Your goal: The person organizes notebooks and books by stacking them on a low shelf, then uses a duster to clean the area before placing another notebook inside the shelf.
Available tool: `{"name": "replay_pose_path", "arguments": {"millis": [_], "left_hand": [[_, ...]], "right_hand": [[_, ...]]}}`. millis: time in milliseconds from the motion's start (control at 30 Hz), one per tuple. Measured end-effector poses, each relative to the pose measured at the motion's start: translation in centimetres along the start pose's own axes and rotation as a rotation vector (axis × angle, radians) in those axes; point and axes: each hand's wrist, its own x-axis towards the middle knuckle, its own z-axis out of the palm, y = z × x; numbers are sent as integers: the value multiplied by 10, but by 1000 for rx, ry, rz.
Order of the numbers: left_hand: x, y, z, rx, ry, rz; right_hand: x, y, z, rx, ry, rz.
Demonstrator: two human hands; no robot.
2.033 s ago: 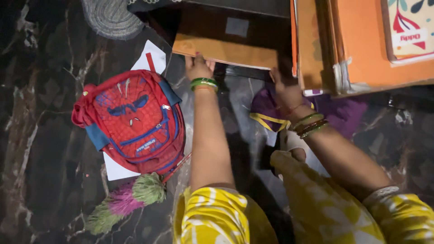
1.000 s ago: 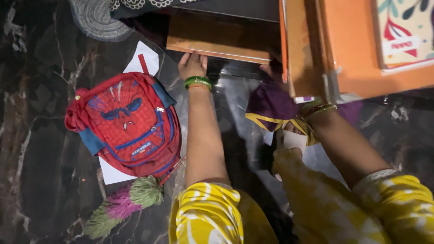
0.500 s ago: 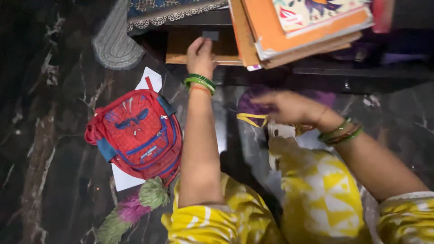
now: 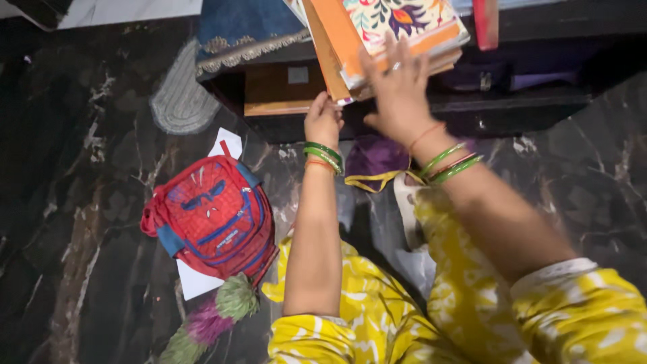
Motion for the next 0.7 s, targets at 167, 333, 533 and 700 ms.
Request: {"name": "replay_pose_path", "arguments": {"millis": [167, 333, 533, 700], "left_hand": [[4, 19, 12, -114, 12, -121], [5, 22, 17, -221, 8, -211], [35, -2, 3, -21, 79, 14], [46, 6, 8, -303, 21, -234]], "right_hand": [[8, 9, 42, -66, 167, -93], [19, 32, 50, -156, 259, -241], [28, 36, 28, -54, 302, -329], [33, 39, 18, 51, 363, -237]]}}
